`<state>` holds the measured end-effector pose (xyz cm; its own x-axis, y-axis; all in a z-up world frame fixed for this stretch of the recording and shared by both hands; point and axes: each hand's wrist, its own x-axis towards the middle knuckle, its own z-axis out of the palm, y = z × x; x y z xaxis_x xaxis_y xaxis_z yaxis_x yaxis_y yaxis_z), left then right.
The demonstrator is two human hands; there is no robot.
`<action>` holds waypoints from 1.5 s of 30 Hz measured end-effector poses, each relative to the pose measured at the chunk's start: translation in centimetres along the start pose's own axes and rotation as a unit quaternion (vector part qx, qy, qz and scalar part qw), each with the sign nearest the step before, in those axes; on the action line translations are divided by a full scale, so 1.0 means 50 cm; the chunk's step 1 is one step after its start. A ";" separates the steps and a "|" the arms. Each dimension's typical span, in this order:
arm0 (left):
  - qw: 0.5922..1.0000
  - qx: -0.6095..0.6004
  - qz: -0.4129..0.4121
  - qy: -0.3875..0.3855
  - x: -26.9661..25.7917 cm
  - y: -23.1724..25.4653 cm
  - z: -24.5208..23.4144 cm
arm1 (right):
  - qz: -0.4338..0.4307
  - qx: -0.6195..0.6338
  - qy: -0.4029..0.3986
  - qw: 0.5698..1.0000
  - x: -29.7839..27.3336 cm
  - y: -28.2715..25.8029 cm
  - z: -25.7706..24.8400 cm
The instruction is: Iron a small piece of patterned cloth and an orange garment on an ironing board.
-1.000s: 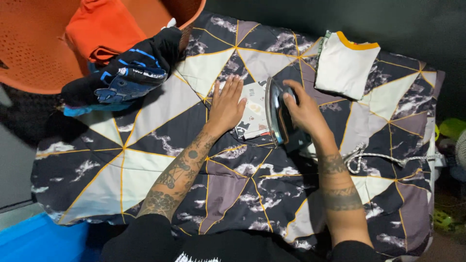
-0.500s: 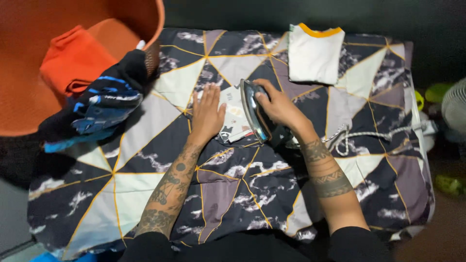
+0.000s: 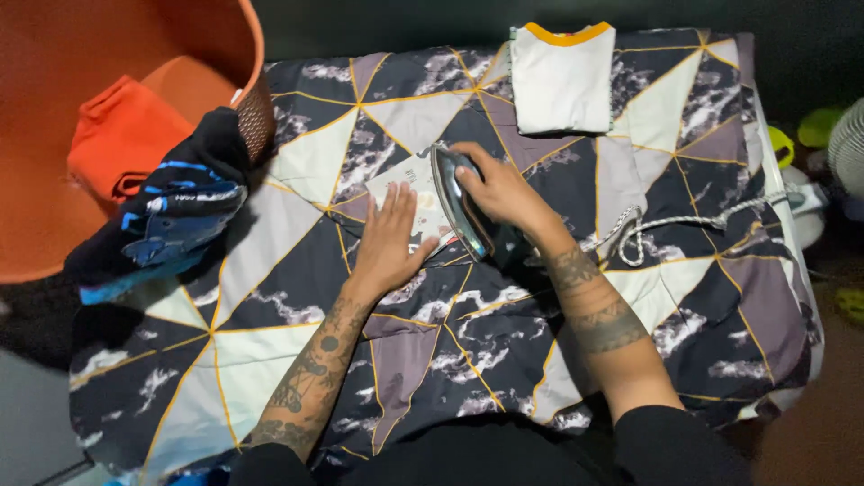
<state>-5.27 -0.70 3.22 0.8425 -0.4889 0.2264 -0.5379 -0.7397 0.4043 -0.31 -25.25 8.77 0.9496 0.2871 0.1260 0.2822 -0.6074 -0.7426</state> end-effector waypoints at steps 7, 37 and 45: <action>0.999 -0.019 -0.002 -0.029 -0.053 0.004 -0.007 | 0.013 0.027 -0.014 0.999 0.132 -0.010 0.023; 0.999 -0.044 -0.012 0.001 -0.051 -0.020 -0.020 | 0.119 0.060 -0.097 0.986 0.148 -0.072 0.028; 0.932 -0.328 -0.150 0.021 0.078 -0.232 -0.039 | 0.128 -0.069 -0.128 0.981 0.107 -0.085 -0.021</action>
<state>4.32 6.86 1.12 0.9597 -0.2772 0.0456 -0.1561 -0.3911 0.9070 3.73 -21.91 13.32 0.9315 0.2771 -0.2355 0.0705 -0.7730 -0.6305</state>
